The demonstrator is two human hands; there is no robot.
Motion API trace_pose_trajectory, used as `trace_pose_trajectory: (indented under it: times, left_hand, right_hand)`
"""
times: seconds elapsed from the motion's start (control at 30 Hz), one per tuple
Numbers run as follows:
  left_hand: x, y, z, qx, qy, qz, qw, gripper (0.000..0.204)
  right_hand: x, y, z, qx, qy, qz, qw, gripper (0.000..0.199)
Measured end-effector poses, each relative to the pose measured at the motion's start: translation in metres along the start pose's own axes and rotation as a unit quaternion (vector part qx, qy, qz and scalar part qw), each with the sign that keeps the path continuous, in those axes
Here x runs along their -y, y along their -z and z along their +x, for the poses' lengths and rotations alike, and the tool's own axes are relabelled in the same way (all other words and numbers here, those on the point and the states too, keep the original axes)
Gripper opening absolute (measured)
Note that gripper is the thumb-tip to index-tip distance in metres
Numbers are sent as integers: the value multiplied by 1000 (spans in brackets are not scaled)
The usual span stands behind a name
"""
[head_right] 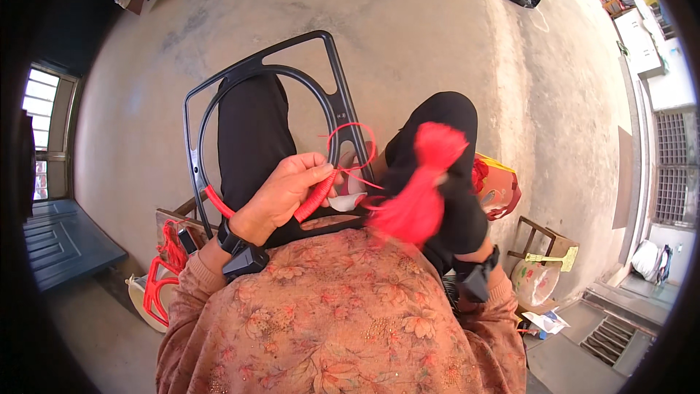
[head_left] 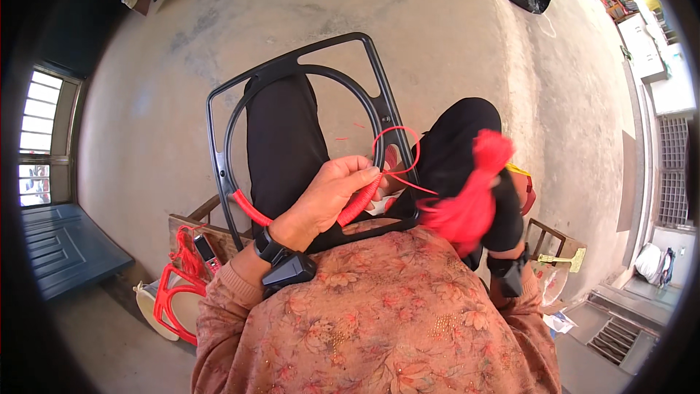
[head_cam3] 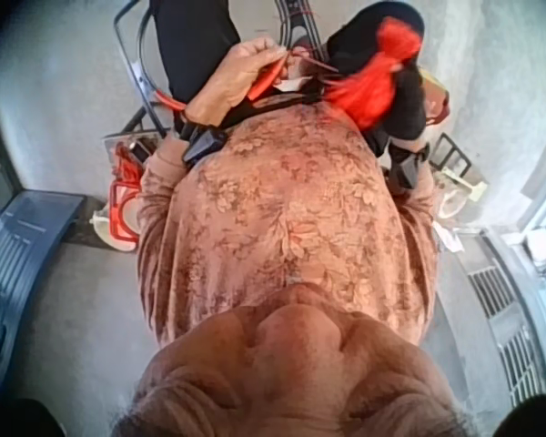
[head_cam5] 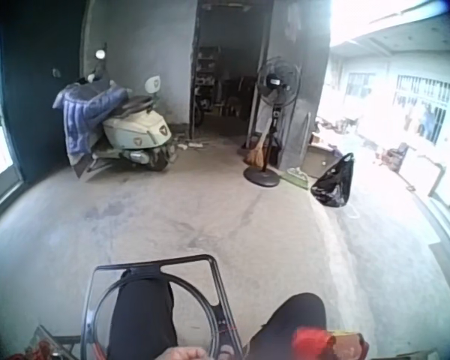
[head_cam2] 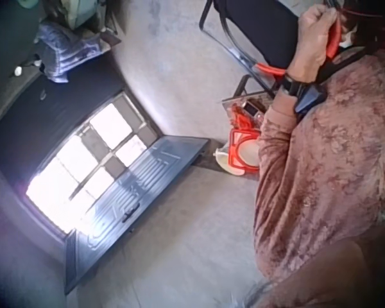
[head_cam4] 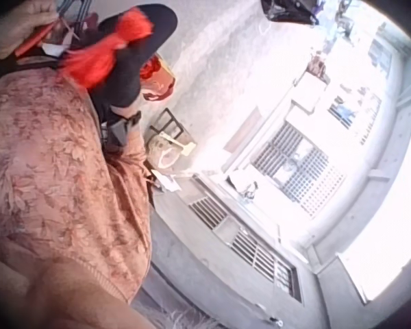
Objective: Wrapping red plastic strapping around a black metal frame to create a woven seat surface.
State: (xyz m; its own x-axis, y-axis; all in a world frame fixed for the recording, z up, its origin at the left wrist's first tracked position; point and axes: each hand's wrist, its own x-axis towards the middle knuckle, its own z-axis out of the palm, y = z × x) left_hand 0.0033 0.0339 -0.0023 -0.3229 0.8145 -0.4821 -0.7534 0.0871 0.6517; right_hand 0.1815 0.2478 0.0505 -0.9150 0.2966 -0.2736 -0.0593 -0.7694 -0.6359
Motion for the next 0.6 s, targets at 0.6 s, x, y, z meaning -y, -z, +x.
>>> trace_pose_trajectory:
  times: [0.6]
  left_hand:
    - [6, -6, 4, -24, -18, -111, 993, 12]
  right_hand:
    - [115, 167, 25, -237, 160, -264, 921, 29]
